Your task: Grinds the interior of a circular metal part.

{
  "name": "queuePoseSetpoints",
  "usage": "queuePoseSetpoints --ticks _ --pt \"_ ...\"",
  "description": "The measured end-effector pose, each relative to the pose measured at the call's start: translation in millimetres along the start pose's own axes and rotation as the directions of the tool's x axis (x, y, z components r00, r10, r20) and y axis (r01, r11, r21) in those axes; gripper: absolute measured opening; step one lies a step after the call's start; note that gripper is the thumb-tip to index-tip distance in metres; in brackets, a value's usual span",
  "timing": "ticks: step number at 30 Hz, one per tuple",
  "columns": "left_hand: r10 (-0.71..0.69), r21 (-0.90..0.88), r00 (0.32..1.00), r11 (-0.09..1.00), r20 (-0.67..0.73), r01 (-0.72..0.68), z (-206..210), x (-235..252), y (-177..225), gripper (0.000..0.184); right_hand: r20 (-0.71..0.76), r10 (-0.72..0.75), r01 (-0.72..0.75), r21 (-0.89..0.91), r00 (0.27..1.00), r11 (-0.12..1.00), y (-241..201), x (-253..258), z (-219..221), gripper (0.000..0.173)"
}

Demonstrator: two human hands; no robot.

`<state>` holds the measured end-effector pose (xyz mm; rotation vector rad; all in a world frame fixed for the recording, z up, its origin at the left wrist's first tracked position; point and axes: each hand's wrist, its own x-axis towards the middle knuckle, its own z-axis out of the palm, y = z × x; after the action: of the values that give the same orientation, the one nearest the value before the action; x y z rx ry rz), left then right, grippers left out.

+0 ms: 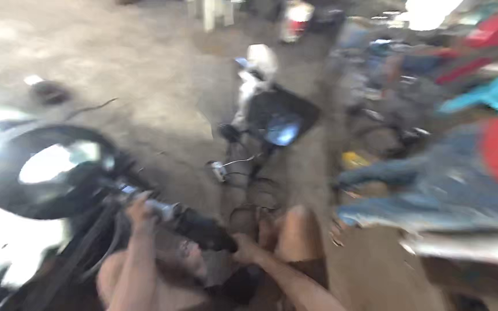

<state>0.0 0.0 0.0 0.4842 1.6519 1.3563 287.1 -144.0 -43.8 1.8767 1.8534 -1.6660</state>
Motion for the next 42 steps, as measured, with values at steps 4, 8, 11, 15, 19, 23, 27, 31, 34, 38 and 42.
queuePoseSetpoints --ticks 4,8,11,15,19,23,27,31,34,38,42 --pt "-0.108 -0.021 0.989 0.994 -0.103 0.107 -1 28 1 0.038 0.017 0.031 -0.03 -0.061 0.999 0.998 -8 11 -1 0.053" --pt "-0.133 -0.068 0.984 0.99 -0.116 0.126 -14 41 10 0.043 0.038 0.007 -0.005 -0.057 0.999 0.998 -19 27 6 0.046" --pt "-0.107 -0.059 0.985 0.993 -0.136 0.1 -21 51 22 0.037 0.056 -0.018 0.021 -0.055 0.998 0.998 -36 37 7 0.042" --pt "-0.109 -0.009 0.98 0.994 -0.167 0.109 -24 62 32 0.035 0.057 -0.023 0.025 -0.048 0.998 0.999 -56 40 1 0.041" --pt "-0.099 -0.058 0.983 0.994 -0.157 0.091 -21 60 25 0.036 0.054 -0.016 0.018 -0.044 0.998 0.999 -46 40 -3 0.049" --pt "-0.115 -0.078 0.983 0.991 -0.14 0.105 -11 51 12 0.038 0.031 -0.018 0.02 -0.063 0.999 0.998 -27 32 -6 0.047" --pt "-0.124 -0.113 0.984 0.987 -0.127 0.11 3 38 -1 0.031 0.012 0.019 -0.018 -0.076 1.0 0.997 -9 20 -12 0.044" --pt "-0.13 -0.133 0.984 0.985 -0.124 0.114 15 27 -13 0.032 0.011 0.049 -0.048 -0.108 0.999 0.993 3 9 -22 0.042" --pt "-0.127 -0.173 0.987 0.979 -0.096 0.109 23 20 -16 0.023 -0.015 0.043 -0.044 -0.108 0.999 0.993 14 5 -24 0.042" --pt "-0.11 -0.161 0.989 0.983 -0.104 0.092 22 20 -15 0.027 0.001 0.073 -0.072 -0.113 0.997 0.991 7 5 -29 0.04" --pt "-0.12 -0.139 0.986 0.985 -0.118 0.104 13 30 -6 0.03 0.016 0.042 -0.04 -0.105 0.999 0.994 -3 16 -25 0.038"
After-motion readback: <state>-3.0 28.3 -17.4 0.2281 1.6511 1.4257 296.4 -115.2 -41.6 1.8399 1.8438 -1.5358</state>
